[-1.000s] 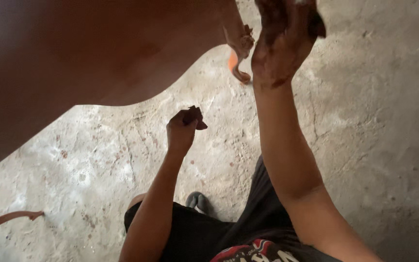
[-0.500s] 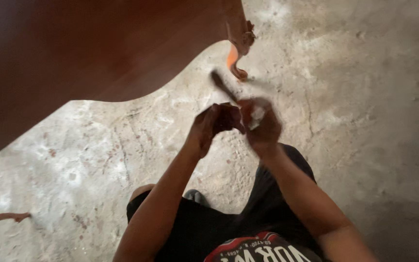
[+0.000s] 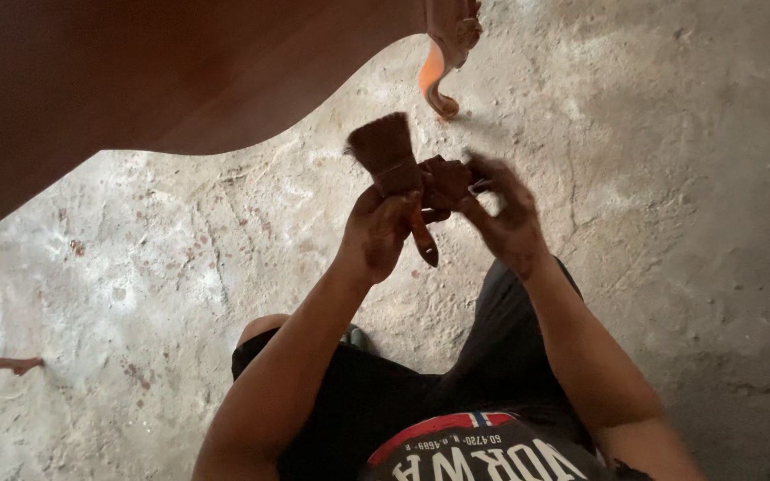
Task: The person applies a brown finish to the legs and edges of a white table using a paintbrush and a cloth. They repeatedly dip the brush into a container and wipe the surface to ensure even coverage.
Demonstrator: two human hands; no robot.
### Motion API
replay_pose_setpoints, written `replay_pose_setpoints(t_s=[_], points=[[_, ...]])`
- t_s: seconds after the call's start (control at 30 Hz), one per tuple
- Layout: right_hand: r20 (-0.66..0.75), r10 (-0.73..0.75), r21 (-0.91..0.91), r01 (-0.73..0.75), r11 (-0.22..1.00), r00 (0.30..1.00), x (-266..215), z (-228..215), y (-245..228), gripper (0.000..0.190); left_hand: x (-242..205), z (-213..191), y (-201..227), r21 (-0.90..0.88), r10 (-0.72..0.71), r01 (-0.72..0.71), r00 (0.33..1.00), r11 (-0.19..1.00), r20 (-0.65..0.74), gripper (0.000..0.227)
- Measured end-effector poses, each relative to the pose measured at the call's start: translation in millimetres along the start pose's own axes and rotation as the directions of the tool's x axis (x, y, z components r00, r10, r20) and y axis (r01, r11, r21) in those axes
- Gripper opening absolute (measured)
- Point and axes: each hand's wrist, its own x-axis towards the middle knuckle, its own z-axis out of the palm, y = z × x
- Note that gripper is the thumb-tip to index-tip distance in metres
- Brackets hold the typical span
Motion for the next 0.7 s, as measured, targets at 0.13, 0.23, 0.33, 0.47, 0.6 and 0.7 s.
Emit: replay_pose_setpoints(t_s=[0.13,0.23,0.33,0.47,0.6,0.7], points=[[-0.132,0.053,0.176,-0.029,0.984,0.99,1,15,11,0.021,-3,3,7,0.195,-0.012,0.017,1.0,0.981,-0.028,0.035],[-0.204,0.261,0.48,-0.136,0.867,0.944,2,16,12,0.013,0,5,6,0.181,-0.024,0.074,0.964,0.981,-0.265,0.034],[-0.103,0.162,0.598,-0.069,0.799,0.981,2,17,5,0.01,-4,6,4,0.378,0.162,-0.032,0.933,0.925,-0.32,0.033],[-0.098,0.198,0.705,-0.072,0.706,0.975,12,27,-5,0.019,-3,9,8,0.418,0.116,0.056,0.92,0.907,-0.374,0.033],[-0.139,0.062,0.827,0.081,0.557,0.988,36,31,-3,0.023,-9,6,23,0.366,0.044,0.143,0.889,0.919,-0.456,0.034],[-0.317,0.076,0.746,0.199,0.635,0.945,81,12,-1,0.015,-19,0,31,0.413,0.102,0.109,0.884,0.904,-0.457,0.03]])
